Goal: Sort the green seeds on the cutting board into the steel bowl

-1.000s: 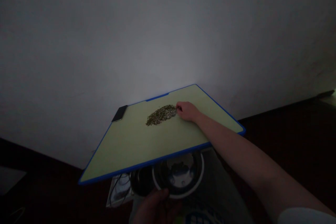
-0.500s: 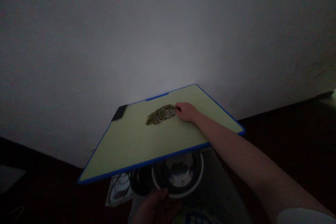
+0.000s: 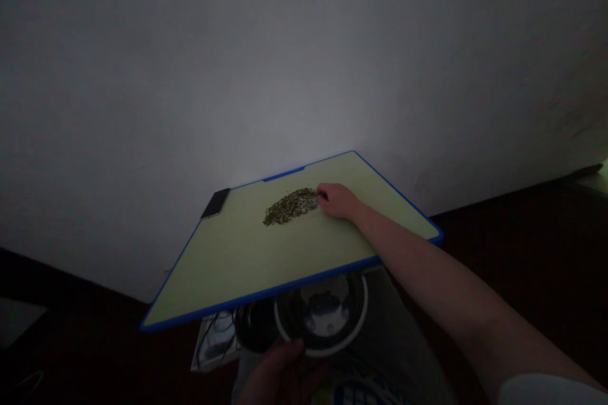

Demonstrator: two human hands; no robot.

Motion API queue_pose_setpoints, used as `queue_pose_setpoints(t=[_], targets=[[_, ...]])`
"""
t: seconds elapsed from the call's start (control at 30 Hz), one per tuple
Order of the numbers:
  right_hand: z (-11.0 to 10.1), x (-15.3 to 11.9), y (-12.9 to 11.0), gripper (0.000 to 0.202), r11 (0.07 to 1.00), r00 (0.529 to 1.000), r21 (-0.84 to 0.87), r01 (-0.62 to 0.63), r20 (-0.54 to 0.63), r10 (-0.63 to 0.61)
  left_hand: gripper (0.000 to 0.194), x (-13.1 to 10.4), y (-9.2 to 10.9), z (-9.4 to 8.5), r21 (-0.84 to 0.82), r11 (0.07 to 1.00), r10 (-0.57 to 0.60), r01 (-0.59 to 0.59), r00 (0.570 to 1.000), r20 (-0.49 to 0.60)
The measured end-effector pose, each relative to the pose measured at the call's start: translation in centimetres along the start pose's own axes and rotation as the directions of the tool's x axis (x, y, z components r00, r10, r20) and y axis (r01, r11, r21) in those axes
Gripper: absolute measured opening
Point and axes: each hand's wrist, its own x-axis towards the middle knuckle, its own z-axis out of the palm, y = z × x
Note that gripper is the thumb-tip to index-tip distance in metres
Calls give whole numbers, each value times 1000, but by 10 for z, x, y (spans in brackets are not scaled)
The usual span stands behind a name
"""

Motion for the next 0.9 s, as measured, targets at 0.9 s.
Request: queue_pose_setpoints(t=[0.9], targets=[[-1, 0, -3, 22, 1000, 999, 16, 14, 34, -15, 83, 1, -1, 1, 5, 1000, 10, -10, 999, -33]])
